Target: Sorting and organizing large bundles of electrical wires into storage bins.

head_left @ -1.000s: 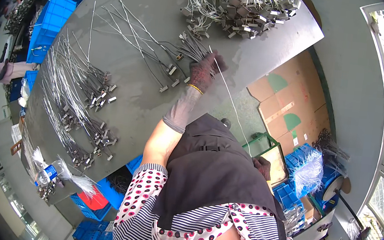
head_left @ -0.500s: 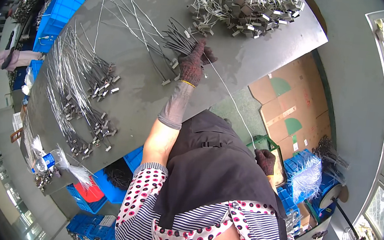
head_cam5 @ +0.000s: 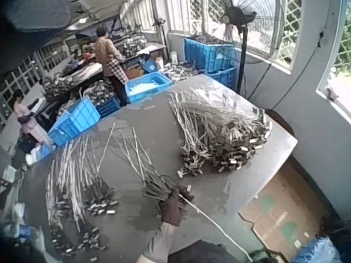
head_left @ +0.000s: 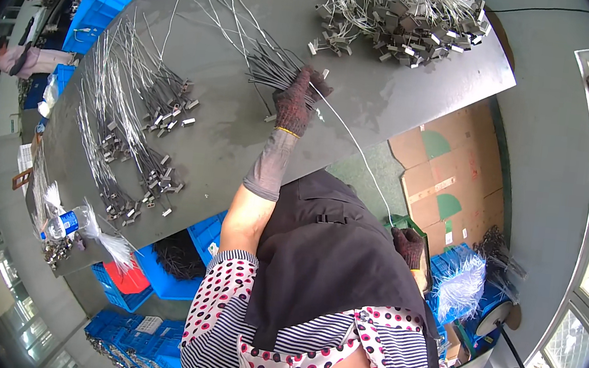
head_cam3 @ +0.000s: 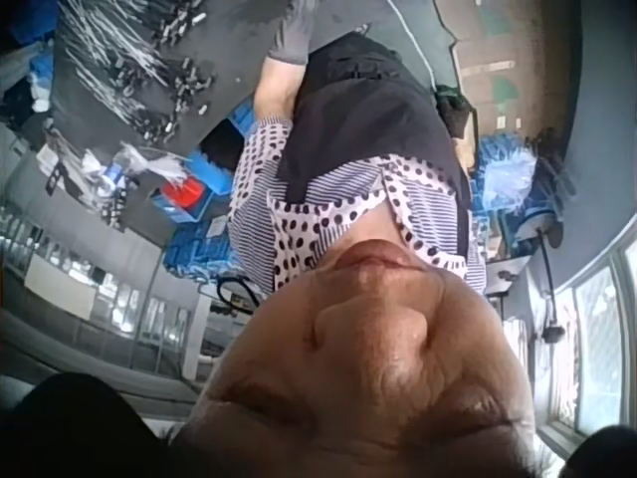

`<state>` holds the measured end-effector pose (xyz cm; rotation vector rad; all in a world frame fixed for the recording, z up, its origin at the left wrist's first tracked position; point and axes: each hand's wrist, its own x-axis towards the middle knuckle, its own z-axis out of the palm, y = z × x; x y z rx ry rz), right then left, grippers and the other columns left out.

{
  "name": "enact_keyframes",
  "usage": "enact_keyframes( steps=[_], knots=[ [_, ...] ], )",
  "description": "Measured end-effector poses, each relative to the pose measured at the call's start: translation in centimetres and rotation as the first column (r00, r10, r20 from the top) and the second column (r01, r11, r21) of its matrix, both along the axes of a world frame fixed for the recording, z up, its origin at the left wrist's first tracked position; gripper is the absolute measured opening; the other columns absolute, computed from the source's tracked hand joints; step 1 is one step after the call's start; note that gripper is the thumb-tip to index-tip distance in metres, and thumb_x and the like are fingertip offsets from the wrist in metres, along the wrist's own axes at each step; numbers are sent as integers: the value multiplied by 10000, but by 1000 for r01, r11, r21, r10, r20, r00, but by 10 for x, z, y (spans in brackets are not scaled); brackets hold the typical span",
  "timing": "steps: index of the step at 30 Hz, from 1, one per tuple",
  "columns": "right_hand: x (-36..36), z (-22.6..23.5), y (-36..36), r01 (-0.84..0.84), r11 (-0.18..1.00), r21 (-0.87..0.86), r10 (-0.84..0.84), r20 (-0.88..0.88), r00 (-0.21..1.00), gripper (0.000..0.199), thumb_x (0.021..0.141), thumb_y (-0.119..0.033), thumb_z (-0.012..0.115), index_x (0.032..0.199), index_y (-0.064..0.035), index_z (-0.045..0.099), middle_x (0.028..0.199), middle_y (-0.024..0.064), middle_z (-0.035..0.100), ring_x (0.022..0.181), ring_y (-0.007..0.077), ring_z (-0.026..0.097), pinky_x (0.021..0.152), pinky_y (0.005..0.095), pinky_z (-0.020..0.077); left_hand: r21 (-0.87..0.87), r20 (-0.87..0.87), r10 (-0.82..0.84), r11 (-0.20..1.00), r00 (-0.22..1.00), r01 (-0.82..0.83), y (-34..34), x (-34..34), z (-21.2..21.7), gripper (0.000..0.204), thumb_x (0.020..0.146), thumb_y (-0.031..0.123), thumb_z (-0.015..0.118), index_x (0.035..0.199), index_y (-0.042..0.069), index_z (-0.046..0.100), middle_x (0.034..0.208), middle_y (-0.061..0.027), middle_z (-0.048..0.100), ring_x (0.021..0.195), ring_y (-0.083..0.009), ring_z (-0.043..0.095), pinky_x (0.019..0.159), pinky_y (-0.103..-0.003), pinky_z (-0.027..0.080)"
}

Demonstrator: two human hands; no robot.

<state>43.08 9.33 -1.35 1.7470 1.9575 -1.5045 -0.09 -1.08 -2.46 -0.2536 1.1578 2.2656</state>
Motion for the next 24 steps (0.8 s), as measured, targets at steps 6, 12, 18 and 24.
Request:
enact_keyframes(
  steps=[6, 12, 18, 24],
  knots=[
    [-55, 7, -3, -40, 998, -50, 31, -176, 984, 227, 839, -216, 732, 800, 4, 688, 654, 42, 634, 574, 105, 559, 539, 262, 450, -222, -14, -200, 956, 980, 192, -7, 10, -31, 296, 974, 340, 592, 989, 49, 645, 839, -62, 658, 729, -184, 661, 712, -367, 591],
    [-121, -2, -4, -98, 995, 11, 96, -338, 936, 222, 844, -204, 726, 838, 14, 686, 661, 42, 634, 592, 94, 550, 545, 256, 449, 47, 239, -360, 932, 902, 359, -9, 46, -32, 256, 910, 299, 687, 1020, 71, 652, 858, -86, 680, 736, -217, 686, 706, -427, 610],
    [-132, -12, 8, -201, 962, -183, 176, -147, 973, 289, 882, -295, 678, 878, -6, 695, 718, 42, 649, 623, 111, 570, 580, 269, 473, -291, 57, -106, 949, 993, 118, -13, -3, 23, 256, 874, 267, 710, 950, 25, 678, 758, -40, 664, 635, -155, 651, 604, -290, 548],
    [-221, -2, 16, -290, 953, -85, 247, -334, 910, 449, 952, -395, 548, 1020, 34, 662, 780, 104, 669, 606, 151, 603, 519, 298, 484, -591, -276, -208, 807, 938, 5, -21, -4, 10, 203, 869, 226, 708, 867, 23, 714, 757, -11, 664, 698, -90, 621, 621, -230, 490]
  ],
)
